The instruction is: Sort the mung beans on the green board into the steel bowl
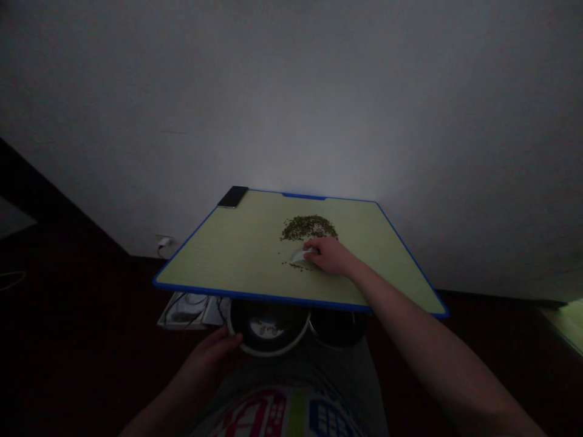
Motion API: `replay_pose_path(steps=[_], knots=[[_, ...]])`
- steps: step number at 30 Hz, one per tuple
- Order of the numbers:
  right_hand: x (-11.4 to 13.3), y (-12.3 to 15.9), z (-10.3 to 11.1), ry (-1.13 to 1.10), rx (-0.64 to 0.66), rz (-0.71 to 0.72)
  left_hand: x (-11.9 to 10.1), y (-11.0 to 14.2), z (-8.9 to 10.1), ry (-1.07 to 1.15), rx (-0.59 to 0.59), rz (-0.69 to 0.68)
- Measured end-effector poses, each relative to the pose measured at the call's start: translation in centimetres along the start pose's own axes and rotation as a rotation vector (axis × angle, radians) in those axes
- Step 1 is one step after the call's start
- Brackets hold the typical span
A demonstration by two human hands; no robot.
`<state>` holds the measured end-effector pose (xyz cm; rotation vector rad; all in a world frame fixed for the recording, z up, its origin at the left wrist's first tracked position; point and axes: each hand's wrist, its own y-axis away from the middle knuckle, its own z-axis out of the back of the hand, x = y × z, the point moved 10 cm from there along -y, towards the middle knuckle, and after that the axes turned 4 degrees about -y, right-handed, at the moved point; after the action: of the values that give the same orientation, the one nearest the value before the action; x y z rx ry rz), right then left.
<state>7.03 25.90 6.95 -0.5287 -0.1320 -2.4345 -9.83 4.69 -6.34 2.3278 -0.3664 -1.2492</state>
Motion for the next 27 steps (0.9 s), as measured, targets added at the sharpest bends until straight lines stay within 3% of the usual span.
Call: replay_pose_path(steps=[10,15,19,27], knots=[[0.3,0.0,0.7,0.085,-0.136,-0.104,0.1,0.4,-0.6,0.040,0.042,0.021],[-0.7,-0.6,1.5,0.145,-0.185,-0.136,0.5,-0.1,0.4,0.009,-0.021,0.024],[-1.7,-1.2,2.2,0.188,-0.231,-0.153,0.6,-0.1,0.1,0.029,0.002,0.029],[-2.9,-0.4,2.3,0.218,-0.216,-0.181,0.4,-0.2,0.5,-0.032,-0.005,-0.003]])
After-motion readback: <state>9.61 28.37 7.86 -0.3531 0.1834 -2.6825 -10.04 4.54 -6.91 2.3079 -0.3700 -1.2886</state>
